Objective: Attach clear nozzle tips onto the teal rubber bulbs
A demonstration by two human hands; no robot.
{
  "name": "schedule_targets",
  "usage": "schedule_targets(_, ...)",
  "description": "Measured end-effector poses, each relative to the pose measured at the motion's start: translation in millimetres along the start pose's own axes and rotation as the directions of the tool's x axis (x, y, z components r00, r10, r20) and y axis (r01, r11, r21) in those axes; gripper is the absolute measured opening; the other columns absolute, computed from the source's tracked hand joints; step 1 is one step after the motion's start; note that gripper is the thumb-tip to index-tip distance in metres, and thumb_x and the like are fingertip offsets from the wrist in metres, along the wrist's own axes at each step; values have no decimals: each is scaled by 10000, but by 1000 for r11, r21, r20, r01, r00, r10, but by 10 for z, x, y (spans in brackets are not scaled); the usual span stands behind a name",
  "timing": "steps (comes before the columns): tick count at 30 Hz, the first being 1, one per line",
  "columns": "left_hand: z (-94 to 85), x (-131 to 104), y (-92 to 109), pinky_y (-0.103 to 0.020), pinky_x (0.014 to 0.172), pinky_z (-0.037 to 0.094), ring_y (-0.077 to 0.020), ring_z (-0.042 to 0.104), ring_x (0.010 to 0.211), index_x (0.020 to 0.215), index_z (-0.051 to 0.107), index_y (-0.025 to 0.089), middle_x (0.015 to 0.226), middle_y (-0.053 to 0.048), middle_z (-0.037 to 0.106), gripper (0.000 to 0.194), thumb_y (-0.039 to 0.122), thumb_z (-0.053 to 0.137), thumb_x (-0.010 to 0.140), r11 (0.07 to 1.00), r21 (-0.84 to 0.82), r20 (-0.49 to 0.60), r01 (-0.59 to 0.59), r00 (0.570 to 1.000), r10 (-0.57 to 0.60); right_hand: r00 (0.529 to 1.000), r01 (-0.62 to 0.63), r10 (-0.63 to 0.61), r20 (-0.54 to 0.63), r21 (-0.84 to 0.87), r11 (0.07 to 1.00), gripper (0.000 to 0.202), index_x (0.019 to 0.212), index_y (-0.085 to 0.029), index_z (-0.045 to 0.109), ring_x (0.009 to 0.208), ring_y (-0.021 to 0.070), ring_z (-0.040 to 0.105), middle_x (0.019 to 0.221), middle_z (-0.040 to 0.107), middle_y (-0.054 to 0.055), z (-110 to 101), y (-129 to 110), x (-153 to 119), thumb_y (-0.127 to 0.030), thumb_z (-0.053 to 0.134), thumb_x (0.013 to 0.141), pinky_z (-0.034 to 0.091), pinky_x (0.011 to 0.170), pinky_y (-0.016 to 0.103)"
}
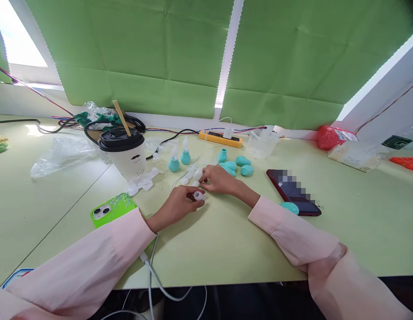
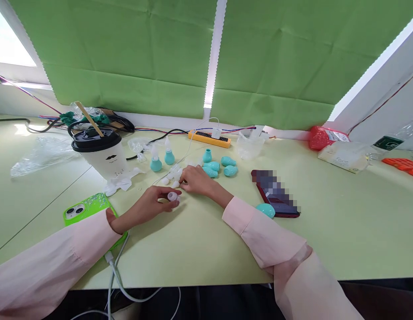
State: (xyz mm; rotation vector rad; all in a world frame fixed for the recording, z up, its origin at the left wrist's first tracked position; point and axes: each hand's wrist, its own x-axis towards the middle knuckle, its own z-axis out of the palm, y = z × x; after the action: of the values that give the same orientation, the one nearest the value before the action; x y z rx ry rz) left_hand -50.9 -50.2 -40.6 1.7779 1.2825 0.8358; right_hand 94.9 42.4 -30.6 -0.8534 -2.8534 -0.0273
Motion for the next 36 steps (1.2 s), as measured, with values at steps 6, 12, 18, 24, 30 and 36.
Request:
schedule_targets(6, 118, -7, 37, -297, 638, 512, -137, 602, 667, 892, 548, 155, 674, -5, 623, 307, 215, 636, 604, 864, -454, 30, 220, 972, -232, 1000, -13, 13, -19, -11, 1000, 173, 729, -136, 627, 713, 163, 507, 701, 595, 57, -6, -36, -14, -111, 457, 717, 302, 605, 261)
schedule_targets(12, 194, -85, 133, -297, 698, 508, -136, 623, 648, 767, 539, 135, 683, -28, 652, 323, 200, 721, 508, 680, -637, 137, 364, 921, -364, 947, -18, 188, -260, 543, 840, 221, 921, -153, 607, 652, 123, 516, 738, 571, 39, -215, -216, -357, -171, 490, 733, 413, 625, 261)
schedule_targets(18, 237, -146, 118, -264, 571, 504, -120, 601, 512, 807, 552, 114, 603, -32, 643, 324, 257, 700, 556, 655, -640, 272, 403, 915, -297, 900, -214, 401, 172, 975, 61, 154, 742, -161, 639, 623, 122, 568, 633, 605, 5, -6, -278, -757, -245, 656, 615, 461, 643, 287)
schedule_targets(24, 223, -152, 88, -245, 533, 490, -123, 600, 501, 779, 578, 107, 584, -30, 644, 303, 252, 701, 544, 684, -592, 334, 426, 902, -273, 877, -190, 379, 295, 938, -291, 107, 651, -175, 658, 635, 92, 575, 654, 614, -16, 167, -337, -801, -168, 705, 554, 462, 637, 224)
schedule_targets(30, 204, -147, 87, -249, 527, 484, -131, 603, 500, 755, 571, 94, 577, -34, 649, 307, 261, 706, 535, 682, -574, 358, 453, 888, -289, 869, -90, 477, 129, 990, -104, 119, 612, -199, 679, 665, 83, 571, 705, 625, -21, 171, -405, -818, -121, 715, 530, 469, 627, 190)
schedule_targets(36, 197, -136, 97, -254, 526, 483, -141, 609, 511, 734, 579, 98, 574, -32, 650, 307, 274, 710, 520, 685, -551, 364, 477, 876, -317, 850, -44, 525, -44, 987, 154, 135, 652, -231, 683, 708, 144, 627, 744, 676, -1, 121, -501, -883, -131, 691, 561, 523, 662, 261)
